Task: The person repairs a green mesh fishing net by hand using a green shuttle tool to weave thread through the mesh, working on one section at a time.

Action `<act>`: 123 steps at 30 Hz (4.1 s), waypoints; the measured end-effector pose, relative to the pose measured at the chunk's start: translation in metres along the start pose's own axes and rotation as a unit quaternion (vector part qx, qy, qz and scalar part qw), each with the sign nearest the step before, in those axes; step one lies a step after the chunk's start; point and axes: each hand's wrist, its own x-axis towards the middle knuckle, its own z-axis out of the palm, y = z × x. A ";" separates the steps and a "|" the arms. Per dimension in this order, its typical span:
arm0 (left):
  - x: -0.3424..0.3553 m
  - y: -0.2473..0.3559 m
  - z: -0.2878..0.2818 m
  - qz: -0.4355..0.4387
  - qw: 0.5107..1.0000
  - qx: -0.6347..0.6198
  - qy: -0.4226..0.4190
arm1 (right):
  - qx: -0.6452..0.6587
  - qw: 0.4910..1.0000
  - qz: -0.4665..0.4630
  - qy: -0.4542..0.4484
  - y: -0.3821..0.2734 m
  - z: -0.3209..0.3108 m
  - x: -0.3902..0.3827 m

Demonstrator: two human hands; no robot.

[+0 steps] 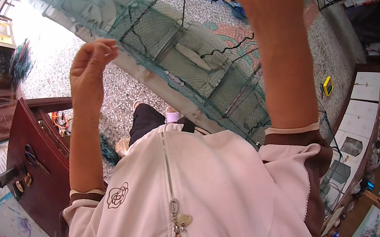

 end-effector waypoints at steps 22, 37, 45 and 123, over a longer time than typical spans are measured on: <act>0.007 -0.038 -0.012 -0.119 0.963 -0.233 0.061 | -0.535 0.822 -0.019 -0.192 0.120 0.019 -0.077; 0.013 -0.061 -0.008 -0.201 0.911 -0.358 0.046 | -0.536 0.821 -0.030 -0.194 0.146 0.064 -0.080; 0.015 -0.043 0.018 -0.196 0.919 -0.297 0.170 | -0.559 0.794 -0.115 -0.212 0.158 0.104 -0.073; 0.102 -0.012 -0.088 -0.277 0.928 -0.148 -0.201 | -0.492 0.808 -0.053 -0.319 0.162 0.090 -0.019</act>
